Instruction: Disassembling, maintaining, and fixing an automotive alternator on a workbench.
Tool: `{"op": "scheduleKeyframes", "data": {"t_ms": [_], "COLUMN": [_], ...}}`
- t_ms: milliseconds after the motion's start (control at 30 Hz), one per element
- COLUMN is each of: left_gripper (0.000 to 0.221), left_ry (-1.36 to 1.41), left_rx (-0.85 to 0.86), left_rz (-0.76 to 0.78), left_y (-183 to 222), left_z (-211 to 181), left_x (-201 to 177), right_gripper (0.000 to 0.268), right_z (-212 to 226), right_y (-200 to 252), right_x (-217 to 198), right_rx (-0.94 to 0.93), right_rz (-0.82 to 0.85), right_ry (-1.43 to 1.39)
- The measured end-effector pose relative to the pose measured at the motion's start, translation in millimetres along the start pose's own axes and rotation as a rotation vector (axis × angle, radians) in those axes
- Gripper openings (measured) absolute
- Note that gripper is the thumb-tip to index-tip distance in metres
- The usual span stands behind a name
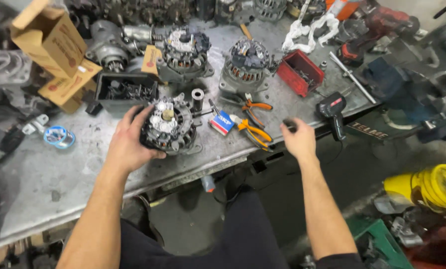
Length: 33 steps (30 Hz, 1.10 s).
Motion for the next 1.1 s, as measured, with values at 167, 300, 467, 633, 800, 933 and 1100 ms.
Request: {"op": "scheduleKeyframes", "data": {"t_ms": [167,300,467,633,800,933,1100], "left_gripper": [0.125,0.124,0.118,0.121,0.126,0.126,0.122], "left_ry": [0.021,0.018,0.020,0.032,0.109,0.143,0.003], "left_rx": [-0.029,-0.077,-0.170,-0.191,0.010,-0.005,-0.196], "left_rz": [0.016,0.008,0.024,0.064,0.046,0.039,0.131], "left_y": [3.3,4.4,-0.1,-0.8,12.5,7.4,-6.2], "left_z": [-0.5,-5.1,-8.9,33.8,90.1,77.9,25.9], "left_x": [2.8,4.0,-2.2,19.9,36.5,28.2,14.4], "right_gripper": [0.028,0.027,0.040,0.056,0.067,0.068,0.069], "right_z": [-7.3,-5.2,-91.3,-126.4,-109.8,-119.9,-194.2], "right_y": [-96.7,-181.4,-289.4,-371.5,-382.0,-389.0,-418.7], "right_x": [-7.8,-17.6,4.9,38.9,57.2,70.2,91.3], "right_rx": [-0.089,-0.056,0.031,0.158,0.367,0.370,0.095], "right_rz": [-0.097,-0.083,0.060,0.318,0.558,0.619,0.567], "right_ry": [0.047,0.174,0.432,0.588,0.540,0.556,0.660]}}
Point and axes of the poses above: each hand's wrist, its own y-axis away from the middle knuckle, its own x-axis out of the palm, z = x × y, the point moved 2 cm from there along -y, towards the middle knuckle, and after that the axes turned 4 degrees about -x, right-handed, at the moved point
